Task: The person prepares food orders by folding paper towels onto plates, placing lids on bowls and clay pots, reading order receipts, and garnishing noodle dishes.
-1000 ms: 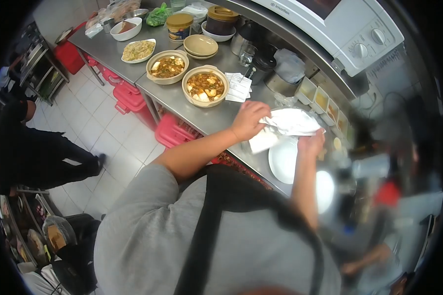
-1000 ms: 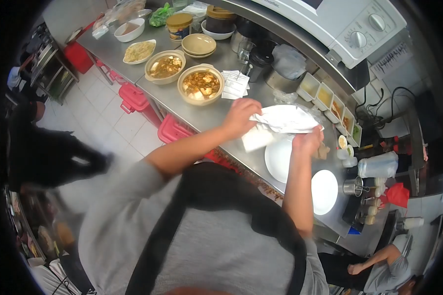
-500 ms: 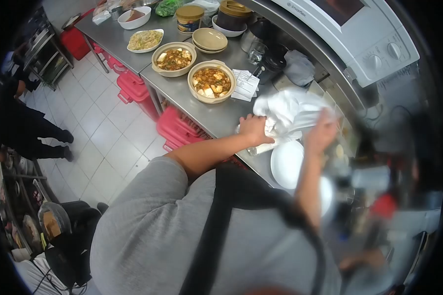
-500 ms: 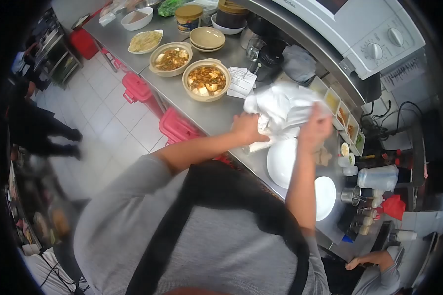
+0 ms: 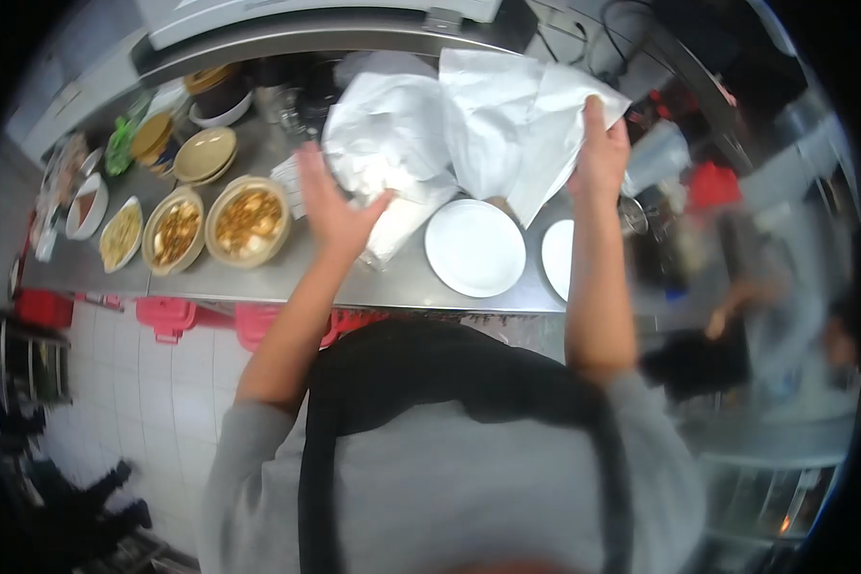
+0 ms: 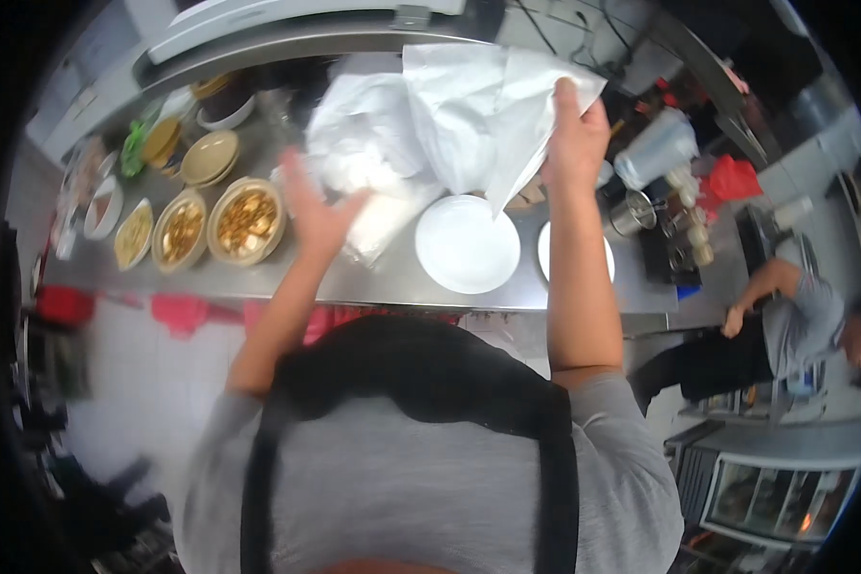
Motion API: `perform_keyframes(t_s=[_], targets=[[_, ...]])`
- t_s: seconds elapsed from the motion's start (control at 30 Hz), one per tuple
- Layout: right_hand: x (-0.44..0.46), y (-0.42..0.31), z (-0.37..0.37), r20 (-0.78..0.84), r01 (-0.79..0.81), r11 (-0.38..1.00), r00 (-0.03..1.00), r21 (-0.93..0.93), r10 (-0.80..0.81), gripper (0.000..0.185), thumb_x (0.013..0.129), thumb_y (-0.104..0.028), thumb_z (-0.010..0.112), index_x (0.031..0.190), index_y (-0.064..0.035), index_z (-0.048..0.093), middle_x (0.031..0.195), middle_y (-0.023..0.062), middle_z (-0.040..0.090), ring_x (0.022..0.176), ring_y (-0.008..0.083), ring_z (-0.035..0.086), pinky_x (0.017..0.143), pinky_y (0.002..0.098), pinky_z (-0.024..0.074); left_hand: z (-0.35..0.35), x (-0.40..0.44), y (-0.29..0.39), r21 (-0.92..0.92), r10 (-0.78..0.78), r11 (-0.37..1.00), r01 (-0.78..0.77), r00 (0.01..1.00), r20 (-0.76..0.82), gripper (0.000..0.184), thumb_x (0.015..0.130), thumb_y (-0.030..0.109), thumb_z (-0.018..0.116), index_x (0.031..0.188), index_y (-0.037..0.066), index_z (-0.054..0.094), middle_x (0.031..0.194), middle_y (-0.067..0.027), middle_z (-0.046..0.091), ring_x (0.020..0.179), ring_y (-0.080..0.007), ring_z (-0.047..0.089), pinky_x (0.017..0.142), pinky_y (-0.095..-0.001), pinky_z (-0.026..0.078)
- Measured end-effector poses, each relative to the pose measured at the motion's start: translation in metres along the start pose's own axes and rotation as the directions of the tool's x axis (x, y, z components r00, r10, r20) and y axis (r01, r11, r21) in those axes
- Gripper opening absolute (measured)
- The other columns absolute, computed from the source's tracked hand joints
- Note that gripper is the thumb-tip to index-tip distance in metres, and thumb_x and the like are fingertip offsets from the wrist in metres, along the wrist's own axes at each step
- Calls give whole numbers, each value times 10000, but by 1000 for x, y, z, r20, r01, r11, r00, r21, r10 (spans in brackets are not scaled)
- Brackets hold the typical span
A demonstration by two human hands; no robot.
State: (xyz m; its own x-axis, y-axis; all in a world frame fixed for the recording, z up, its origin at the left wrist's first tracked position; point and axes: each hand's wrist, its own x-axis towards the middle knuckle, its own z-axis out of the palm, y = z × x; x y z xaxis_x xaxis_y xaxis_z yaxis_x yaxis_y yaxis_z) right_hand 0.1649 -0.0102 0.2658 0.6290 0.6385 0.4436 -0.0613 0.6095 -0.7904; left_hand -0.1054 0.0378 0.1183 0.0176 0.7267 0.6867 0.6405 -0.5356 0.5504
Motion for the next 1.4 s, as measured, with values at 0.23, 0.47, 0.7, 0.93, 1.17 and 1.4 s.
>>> perform_keyframes(t_s=[0.23,0.47,0.7,0.93,1.17,1.4], targets=[[-25,-1,-63,101,-325,935,945,140,313,253,920,-219,562,1080,-23,548,1018,76,630,903,157,613,793,297,499,9,12,134,-717,77,660,225,929,362,938,672,186,801,1389,-9,229,1364,-218,364,1248,-287,389,1015,-409,335],[-16,20,-158,169,-556,830,815,-40,555,277,911,-197,564,1103,3,549,1007,81,634,887,147,616,761,285,501,83,2,170,-655,-142,141,742,670,728,338,794,96,694,1050,-88,572,974,-113,646,851,-170,624,759,-307,496],[-31,56,-217,18,-178,889,979,-422,204,254,930,-214,533,996,24,592,848,46,632,746,81,528,698,241,442,151,-35,201,-516,-274,687,511,840,467,236,867,260,622,853,26,651,748,-63,648,703,-111,587,619,-276,463],[10,43,-314,37,-155,776,974,-611,223,246,929,-205,526,996,21,595,867,52,641,742,80,544,685,243,448,163,-50,160,-289,-442,695,658,709,550,274,866,319,616,908,49,608,705,-29,613,627,-122,557,567,-274,444],[-1,42,-298,113,-207,888,955,-410,274,273,936,-226,521,1029,18,599,890,31,634,785,64,535,697,228,444,203,-86,233,-631,-438,320,707,701,563,389,880,328,593,1095,4,587,815,-90,652,804,-171,602,770,-302,464],[-8,51,-320,166,-129,787,945,-603,282,290,938,-249,521,1033,15,596,888,29,631,786,60,529,713,226,439,202,-87,239,-173,-410,773,611,688,598,342,891,300,562,1055,3,606,862,-175,657,771,-212,621,744,-314,472]])
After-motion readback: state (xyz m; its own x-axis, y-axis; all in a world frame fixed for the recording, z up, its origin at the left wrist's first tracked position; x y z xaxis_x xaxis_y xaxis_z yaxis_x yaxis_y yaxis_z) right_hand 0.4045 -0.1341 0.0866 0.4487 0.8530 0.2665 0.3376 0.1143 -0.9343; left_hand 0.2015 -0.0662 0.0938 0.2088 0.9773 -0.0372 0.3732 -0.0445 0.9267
